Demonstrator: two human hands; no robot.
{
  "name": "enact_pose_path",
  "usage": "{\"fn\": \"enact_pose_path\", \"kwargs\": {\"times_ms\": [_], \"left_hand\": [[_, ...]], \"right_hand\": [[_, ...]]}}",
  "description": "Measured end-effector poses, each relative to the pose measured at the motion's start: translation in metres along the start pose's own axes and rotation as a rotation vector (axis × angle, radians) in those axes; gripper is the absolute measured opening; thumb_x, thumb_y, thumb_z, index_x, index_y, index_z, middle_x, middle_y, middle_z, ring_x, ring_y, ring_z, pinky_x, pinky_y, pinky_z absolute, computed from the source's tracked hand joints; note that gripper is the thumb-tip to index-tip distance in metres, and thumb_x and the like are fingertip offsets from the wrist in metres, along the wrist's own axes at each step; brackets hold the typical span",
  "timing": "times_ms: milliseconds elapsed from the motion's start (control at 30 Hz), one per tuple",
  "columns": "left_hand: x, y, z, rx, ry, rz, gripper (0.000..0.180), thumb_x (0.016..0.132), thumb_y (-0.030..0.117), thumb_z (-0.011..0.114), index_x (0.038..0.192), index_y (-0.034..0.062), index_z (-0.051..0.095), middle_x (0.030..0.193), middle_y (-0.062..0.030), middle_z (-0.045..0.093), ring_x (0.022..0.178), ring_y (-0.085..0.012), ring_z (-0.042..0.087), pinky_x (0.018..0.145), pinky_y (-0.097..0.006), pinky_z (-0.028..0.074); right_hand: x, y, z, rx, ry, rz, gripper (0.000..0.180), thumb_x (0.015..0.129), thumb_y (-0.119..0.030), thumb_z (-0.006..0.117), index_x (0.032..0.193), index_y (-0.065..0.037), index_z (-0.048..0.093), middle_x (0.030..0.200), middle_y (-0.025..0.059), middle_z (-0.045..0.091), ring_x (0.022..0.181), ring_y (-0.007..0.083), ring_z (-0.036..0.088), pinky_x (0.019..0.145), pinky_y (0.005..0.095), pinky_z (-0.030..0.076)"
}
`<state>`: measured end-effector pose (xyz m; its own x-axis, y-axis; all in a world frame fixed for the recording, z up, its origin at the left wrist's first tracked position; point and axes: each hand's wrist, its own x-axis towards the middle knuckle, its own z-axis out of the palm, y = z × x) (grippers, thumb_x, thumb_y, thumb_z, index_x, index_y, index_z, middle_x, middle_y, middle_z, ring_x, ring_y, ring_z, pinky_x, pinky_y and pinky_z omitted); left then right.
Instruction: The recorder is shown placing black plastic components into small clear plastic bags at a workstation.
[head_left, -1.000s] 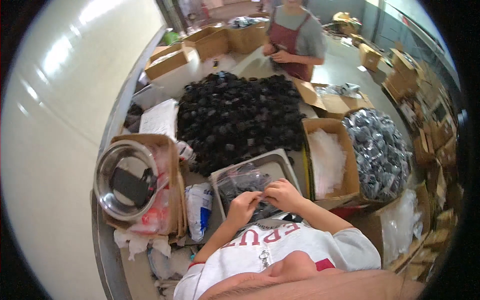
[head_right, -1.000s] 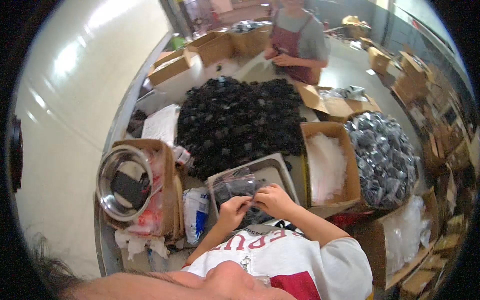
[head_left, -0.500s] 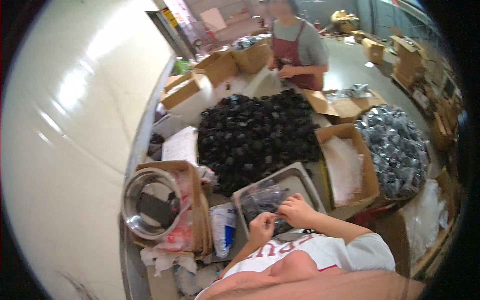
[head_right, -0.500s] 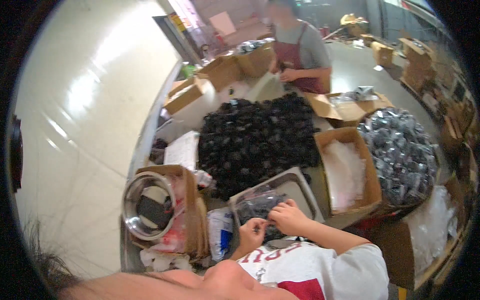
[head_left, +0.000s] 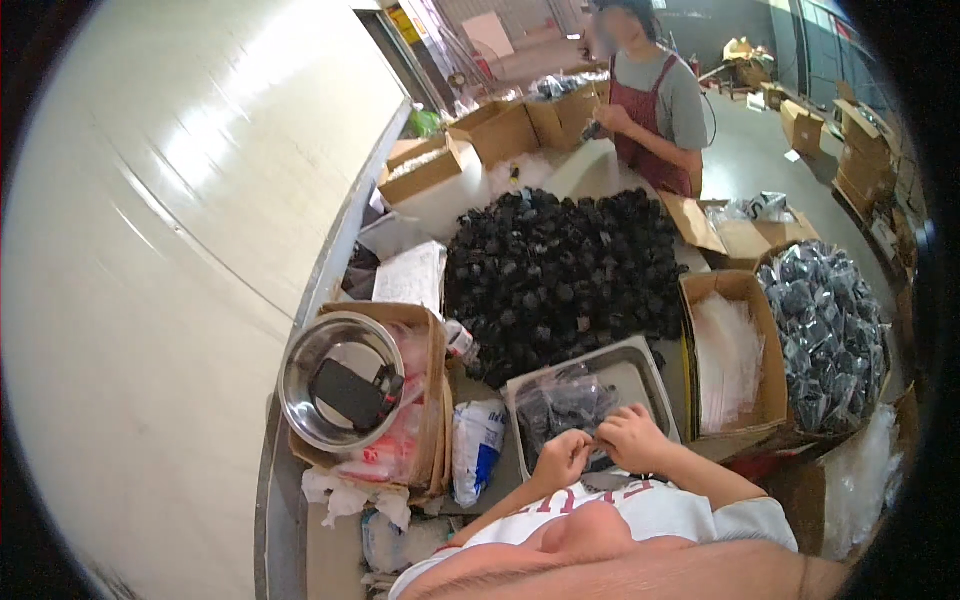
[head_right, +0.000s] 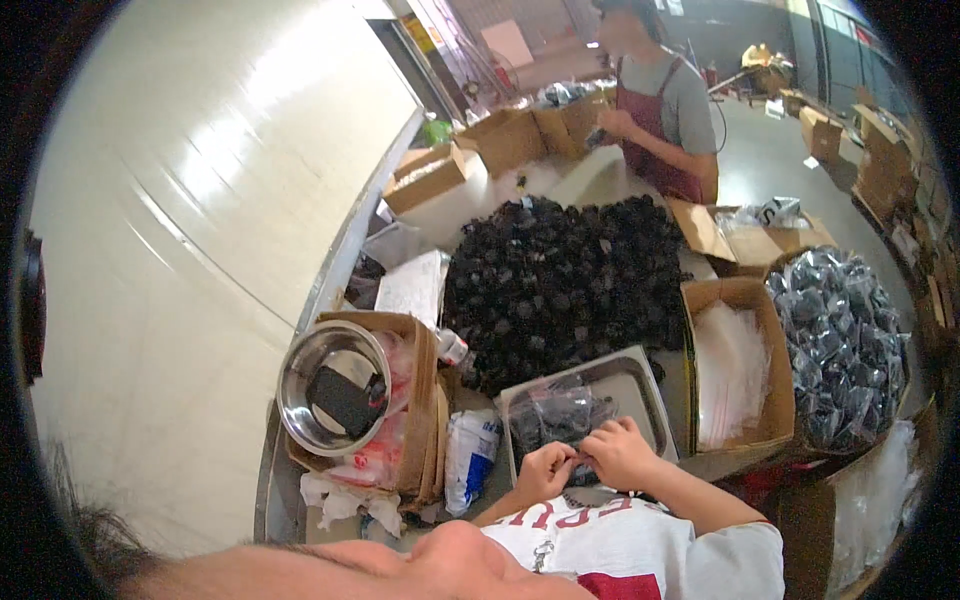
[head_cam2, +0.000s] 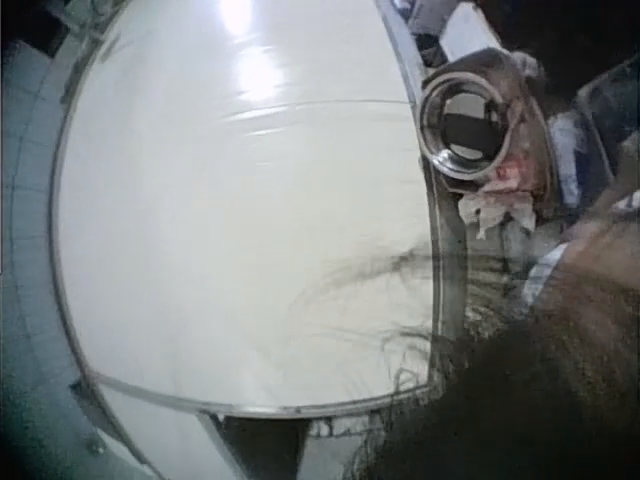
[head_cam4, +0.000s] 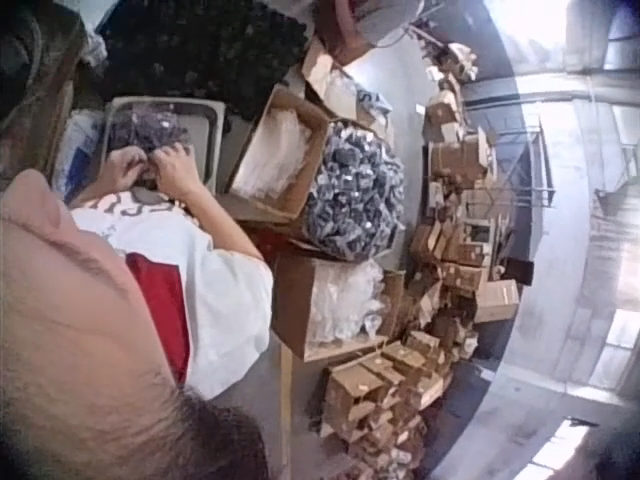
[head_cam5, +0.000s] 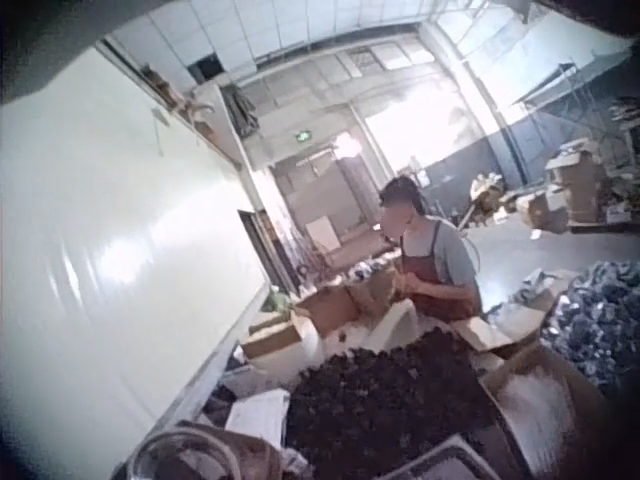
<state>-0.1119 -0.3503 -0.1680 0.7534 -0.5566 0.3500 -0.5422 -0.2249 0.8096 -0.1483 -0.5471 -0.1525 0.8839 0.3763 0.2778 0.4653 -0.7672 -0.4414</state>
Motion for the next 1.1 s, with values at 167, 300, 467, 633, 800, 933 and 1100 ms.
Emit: {"fn": "enact_pose_path", "kwargs": {"times_ms": [167, 300, 467, 633, 800, 933, 1100], "left_hand": [[-0.002, 0.019, -0.008, -0.093, 0.165, -0.188, 0.005, 0.082, 0.001, 0.067, 0.082, -0.0005, 0.062, 0.061, -0.0018, 0.050, 0.054, -0.0068, 0.042, 0.049, -0.024, 0.036], [0.001, 0.004, -0.023, -0.283, 0.245, -0.230, 0.011, 0.083, 0.002, 0.067, 0.075, 0.0002, 0.059, 0.062, 0.0059, 0.040, 0.058, -0.0044, 0.035, 0.050, -0.022, 0.031], [0.008, 0.000, -0.047, -0.525, 0.457, -0.224, 0.009, 0.083, -0.003, 0.064, 0.085, 0.0031, 0.058, 0.075, -0.0005, 0.057, 0.064, -0.0052, 0.049, 0.056, -0.022, 0.039], [0.021, -0.060, -0.044, 0.229, 0.312, -0.285, 0.014, 0.084, 0.000, 0.058, 0.097, -0.0016, 0.055, 0.094, -0.0143, 0.060, 0.083, -0.0254, 0.060, 0.076, -0.037, 0.048], [0.008, -0.063, 0.001, 0.615, 0.230, -0.032, 0.036, 0.087, 0.021, 0.060, 0.117, 0.0025, 0.056, 0.140, -0.0200, 0.039, 0.130, -0.0410, 0.032, 0.105, -0.054, 0.025], [0.001, -0.049, 0.007, 0.572, 0.170, 0.021, 0.042, 0.088, 0.034, 0.060, 0.118, 0.0049, 0.057, 0.141, -0.0195, 0.039, 0.131, -0.0400, 0.032, 0.106, -0.056, 0.022], [-0.012, -0.051, 0.008, 0.646, -0.175, -0.057, 0.053, 0.084, 0.042, 0.063, 0.128, 0.0153, 0.051, 0.147, -0.0159, 0.030, 0.136, -0.0391, 0.023, 0.106, -0.062, 0.014]], "right_hand": [[-0.002, 0.006, -0.020, -0.098, -0.020, 0.037, 0.013, 0.080, -0.022, 0.060, 0.090, -0.013, 0.062, 0.096, 0.0048, 0.063, 0.104, 0.0269, 0.053, 0.093, 0.0481, 0.034], [-0.019, 0.012, -0.038, -0.261, 0.076, 0.069, 0.008, 0.081, -0.016, 0.056, 0.086, -0.010, 0.058, 0.096, 0.0049, 0.060, 0.106, 0.0247, 0.051, 0.096, 0.0472, 0.032], [-0.041, 0.051, -0.050, -0.355, 0.033, 0.332, 0.014, 0.081, -0.017, 0.058, 0.091, -0.009, 0.060, 0.102, 0.0082, 0.061, 0.108, 0.0277, 0.051, 0.097, 0.0459, 0.033], [-0.069, 0.135, -0.061, -0.079, 0.158, 0.836, 0.020, 0.084, -0.020, 0.061, 0.099, -0.008, 0.060, 0.104, 0.0121, 0.062, 0.100, 0.0351, 0.057, 0.089, 0.0443, 0.045], [-0.089, 0.190, -0.035, -0.126, -0.198, 1.322, 0.045, 0.074, -0.034, 0.074, 0.104, -0.002, 0.064, 0.114, 0.0201, 0.062, 0.110, 0.0350, 0.058, 0.092, 0.0408, 0.048], [-0.070, 0.194, -0.038, -0.071, -0.496, 1.407, 0.038, 0.076, -0.022, 0.069, 0.109, -0.003, 0.066, 0.123, 0.0198, 0.059, 0.114, 0.0318, 0.058, 0.093, 0.0373, 0.049], [-0.106, 0.216, -0.020, -0.298, 0.242, 1.057, 0.014, 0.086, -0.010, 0.055, 0.095, -0.002, 0.063, 0.096, 0.0227, 0.064, 0.093, 0.0424, 0.062, 0.079, 0.0474, 0.051]]}}
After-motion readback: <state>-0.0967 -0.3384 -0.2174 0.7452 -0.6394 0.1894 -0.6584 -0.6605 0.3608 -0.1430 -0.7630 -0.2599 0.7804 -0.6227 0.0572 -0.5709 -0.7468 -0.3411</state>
